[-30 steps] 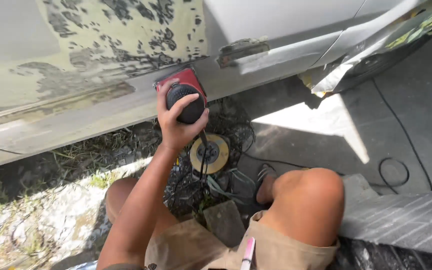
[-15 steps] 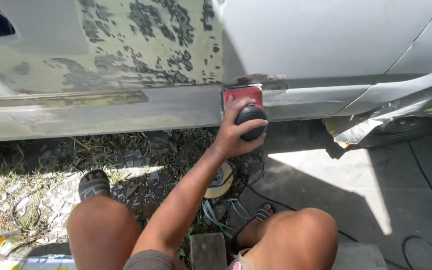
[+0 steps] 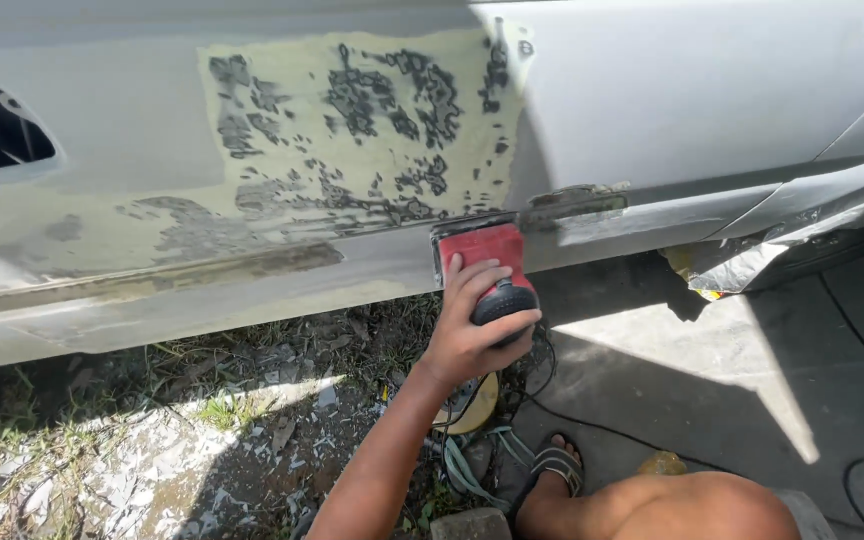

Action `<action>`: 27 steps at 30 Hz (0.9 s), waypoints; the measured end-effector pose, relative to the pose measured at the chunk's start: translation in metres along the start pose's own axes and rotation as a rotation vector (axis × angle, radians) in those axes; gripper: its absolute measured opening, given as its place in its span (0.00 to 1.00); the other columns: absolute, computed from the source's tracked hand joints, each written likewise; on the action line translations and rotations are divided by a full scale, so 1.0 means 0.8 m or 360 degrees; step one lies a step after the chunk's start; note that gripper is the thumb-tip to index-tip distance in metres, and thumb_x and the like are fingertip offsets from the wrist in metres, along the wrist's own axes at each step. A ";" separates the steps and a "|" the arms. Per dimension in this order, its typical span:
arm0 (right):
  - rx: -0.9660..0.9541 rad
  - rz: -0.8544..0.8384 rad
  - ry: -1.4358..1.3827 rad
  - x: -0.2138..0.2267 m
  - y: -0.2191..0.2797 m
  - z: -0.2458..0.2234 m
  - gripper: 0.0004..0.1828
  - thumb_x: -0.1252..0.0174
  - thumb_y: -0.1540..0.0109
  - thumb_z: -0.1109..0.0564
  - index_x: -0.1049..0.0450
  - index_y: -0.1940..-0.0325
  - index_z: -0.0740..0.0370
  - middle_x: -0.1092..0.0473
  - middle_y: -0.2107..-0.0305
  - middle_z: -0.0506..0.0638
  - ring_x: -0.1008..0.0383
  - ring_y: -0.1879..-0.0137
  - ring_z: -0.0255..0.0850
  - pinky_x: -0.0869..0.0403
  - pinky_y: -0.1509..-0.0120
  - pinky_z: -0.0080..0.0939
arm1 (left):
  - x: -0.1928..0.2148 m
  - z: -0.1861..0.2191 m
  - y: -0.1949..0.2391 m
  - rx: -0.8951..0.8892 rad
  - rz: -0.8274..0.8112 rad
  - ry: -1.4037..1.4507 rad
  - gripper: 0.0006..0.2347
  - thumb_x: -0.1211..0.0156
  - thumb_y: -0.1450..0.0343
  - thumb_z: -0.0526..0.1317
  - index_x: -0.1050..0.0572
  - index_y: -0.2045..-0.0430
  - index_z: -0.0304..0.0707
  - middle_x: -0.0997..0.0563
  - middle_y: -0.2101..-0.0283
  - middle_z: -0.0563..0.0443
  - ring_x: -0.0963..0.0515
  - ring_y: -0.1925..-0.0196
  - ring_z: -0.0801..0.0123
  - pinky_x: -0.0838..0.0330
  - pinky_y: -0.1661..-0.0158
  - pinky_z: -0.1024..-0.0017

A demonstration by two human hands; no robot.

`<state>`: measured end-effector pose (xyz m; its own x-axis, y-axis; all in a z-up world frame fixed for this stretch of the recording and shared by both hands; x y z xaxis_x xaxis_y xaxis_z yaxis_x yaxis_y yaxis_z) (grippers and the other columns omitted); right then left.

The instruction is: Using an electric sander to smooth the surface of a car door during bodywork repair.

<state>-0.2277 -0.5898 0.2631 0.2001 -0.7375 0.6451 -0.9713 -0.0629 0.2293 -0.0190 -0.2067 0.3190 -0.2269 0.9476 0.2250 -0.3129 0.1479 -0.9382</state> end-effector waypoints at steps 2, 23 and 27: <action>-0.0050 -0.0016 -0.0039 -0.054 -0.019 -0.180 0.14 0.31 0.47 0.54 0.09 0.58 0.52 0.06 0.68 0.40 0.06 0.62 0.27 0.14 0.55 0.30 | 0.049 -0.007 0.012 0.0025 0.0013 0.0011 0.16 0.26 0.37 0.38 0.17 0.59 0.65 0.24 0.42 0.45 0.25 0.37 0.44 0.49 0.30 0.36; 0.2130 0.0543 -0.0841 -0.103 -0.286 -0.311 0.32 0.41 0.41 0.35 0.24 0.61 0.72 0.21 0.61 0.67 0.20 0.47 0.66 0.27 0.34 0.65 | -0.039 -0.009 -0.005 0.0148 -0.0125 0.0146 0.24 0.23 0.40 0.45 0.22 0.49 0.48 0.24 0.46 0.40 0.25 0.37 0.42 0.50 0.26 0.45; 0.2145 0.0434 -0.0897 -0.072 -0.298 -0.279 0.31 0.42 0.42 0.36 0.27 0.64 0.72 0.23 0.63 0.68 0.21 0.47 0.67 0.28 0.32 0.70 | -0.067 0.005 -0.017 0.0191 -0.0046 0.0111 0.25 0.25 0.40 0.41 0.24 0.47 0.52 0.24 0.45 0.43 0.24 0.35 0.44 0.49 0.23 0.48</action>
<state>0.0207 -0.3824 0.3336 0.2279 -0.9658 0.1234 -0.4174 -0.2114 -0.8838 -0.0064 -0.2609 0.3212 -0.1527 0.9614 0.2288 -0.4276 0.1445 -0.8924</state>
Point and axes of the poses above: each hand's wrist, its own y-axis away from the middle knuckle, its own x-axis out of the back of the hand, z = x × y, the point moved 9 cm from there along -y, towards the middle knuckle
